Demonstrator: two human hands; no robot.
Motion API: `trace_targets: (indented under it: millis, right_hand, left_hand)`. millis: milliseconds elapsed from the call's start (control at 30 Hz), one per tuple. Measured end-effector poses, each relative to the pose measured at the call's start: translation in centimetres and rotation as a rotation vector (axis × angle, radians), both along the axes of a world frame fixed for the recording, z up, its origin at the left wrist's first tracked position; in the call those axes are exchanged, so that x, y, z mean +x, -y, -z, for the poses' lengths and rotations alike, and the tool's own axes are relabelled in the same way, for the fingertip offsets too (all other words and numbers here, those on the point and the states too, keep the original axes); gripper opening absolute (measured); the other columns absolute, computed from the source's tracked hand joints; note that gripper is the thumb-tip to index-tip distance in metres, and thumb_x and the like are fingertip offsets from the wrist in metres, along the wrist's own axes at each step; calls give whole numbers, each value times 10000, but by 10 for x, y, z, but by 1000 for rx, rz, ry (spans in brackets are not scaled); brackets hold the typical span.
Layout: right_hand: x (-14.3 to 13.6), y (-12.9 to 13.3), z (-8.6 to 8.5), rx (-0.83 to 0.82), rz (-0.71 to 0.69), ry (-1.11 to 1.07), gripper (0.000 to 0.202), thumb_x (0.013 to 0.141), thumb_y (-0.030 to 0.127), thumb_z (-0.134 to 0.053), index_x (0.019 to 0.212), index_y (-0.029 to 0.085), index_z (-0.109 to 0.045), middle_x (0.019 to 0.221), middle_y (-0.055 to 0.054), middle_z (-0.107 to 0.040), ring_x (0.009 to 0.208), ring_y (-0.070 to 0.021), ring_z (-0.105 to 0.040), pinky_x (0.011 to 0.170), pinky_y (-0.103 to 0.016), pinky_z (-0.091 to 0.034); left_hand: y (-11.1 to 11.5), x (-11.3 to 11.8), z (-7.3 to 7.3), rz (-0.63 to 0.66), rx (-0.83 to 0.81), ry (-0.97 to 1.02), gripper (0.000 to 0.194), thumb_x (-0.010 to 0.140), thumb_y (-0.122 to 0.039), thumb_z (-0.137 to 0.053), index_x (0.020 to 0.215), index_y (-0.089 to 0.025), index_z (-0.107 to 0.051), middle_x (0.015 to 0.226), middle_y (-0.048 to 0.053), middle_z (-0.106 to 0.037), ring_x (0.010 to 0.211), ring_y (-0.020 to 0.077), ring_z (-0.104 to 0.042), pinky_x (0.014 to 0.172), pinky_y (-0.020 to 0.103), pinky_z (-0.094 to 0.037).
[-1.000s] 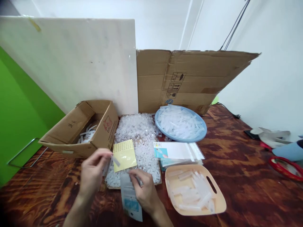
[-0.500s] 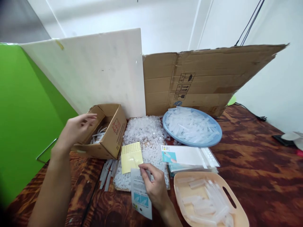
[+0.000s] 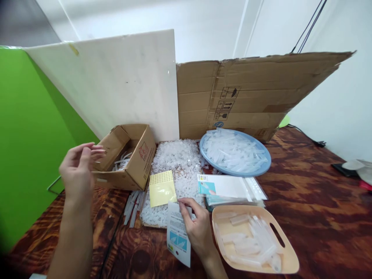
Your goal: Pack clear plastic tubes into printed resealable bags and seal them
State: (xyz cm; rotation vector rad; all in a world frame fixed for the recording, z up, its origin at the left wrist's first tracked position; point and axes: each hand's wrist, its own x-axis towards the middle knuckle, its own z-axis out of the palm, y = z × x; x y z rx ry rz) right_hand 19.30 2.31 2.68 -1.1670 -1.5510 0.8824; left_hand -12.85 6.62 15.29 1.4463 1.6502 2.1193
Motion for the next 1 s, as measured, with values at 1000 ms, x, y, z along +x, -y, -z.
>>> trace_targets:
  millis: [1000]
  right_hand:
    - [2, 5, 2, -34, 169, -7, 236, 927, 411, -634, 976, 205, -738, 945, -68, -757, 841, -233, -699, 731, -289, -531]
  left_hand:
    - [30, -7, 4, -54, -373, -470, 282, 948, -405, -572, 945, -206, -772, 866, 46, -783, 806, 220, -719, 752, 299, -548]
